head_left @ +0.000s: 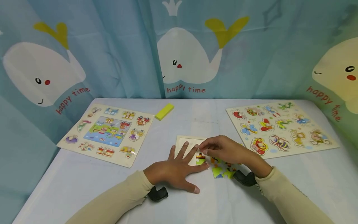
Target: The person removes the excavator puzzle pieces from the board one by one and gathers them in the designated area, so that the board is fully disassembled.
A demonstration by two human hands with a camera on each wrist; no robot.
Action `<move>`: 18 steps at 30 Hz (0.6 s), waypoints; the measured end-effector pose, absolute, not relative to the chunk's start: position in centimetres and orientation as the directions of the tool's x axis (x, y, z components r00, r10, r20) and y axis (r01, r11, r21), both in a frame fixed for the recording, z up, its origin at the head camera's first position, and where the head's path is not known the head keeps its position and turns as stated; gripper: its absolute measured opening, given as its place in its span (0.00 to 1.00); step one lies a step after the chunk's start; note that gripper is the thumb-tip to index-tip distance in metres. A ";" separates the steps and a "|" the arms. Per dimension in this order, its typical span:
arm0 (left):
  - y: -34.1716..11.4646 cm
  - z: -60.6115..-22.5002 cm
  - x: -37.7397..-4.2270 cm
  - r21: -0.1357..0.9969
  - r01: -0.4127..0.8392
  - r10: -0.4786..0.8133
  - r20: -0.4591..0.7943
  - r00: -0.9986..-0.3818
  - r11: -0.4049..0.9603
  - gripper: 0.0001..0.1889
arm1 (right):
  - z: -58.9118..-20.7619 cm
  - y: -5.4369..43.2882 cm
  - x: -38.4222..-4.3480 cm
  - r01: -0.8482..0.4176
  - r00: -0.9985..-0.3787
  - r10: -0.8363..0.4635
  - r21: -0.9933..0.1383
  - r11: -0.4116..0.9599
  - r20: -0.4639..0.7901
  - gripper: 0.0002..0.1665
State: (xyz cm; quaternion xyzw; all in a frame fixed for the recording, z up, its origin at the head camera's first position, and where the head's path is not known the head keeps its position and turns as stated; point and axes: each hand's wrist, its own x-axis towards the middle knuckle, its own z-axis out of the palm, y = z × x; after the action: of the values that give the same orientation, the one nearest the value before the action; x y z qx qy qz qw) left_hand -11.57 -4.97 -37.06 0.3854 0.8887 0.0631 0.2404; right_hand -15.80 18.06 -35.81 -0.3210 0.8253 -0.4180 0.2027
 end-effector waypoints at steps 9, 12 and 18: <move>-5.1 -37.0 -11.5 0.315 0.645 0.716 -0.377 -0.588 0.696 0.40 | -35.9 17.7 -15.5 -0.361 -0.708 -0.704 -0.827 0.432 -0.059 0.14; -5.1 -37.0 -11.5 0.313 0.643 0.713 -0.380 -0.589 0.699 0.41 | -35.8 17.7 -15.6 -0.379 -0.719 -0.694 -0.811 0.446 -0.046 0.14; -5.1 -37.0 -11.5 0.314 0.644 0.714 -0.382 -0.587 0.698 0.41 | -35.7 18.0 -15.7 -0.382 -0.740 -0.673 -0.818 0.431 -0.009 0.14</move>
State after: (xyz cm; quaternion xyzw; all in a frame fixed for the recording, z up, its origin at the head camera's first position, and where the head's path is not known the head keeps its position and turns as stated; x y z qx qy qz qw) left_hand -11.52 -5.14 -37.02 0.3823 0.8880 0.0711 0.2454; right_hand -15.74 17.96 -35.75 -0.3182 0.8286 -0.4280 0.1700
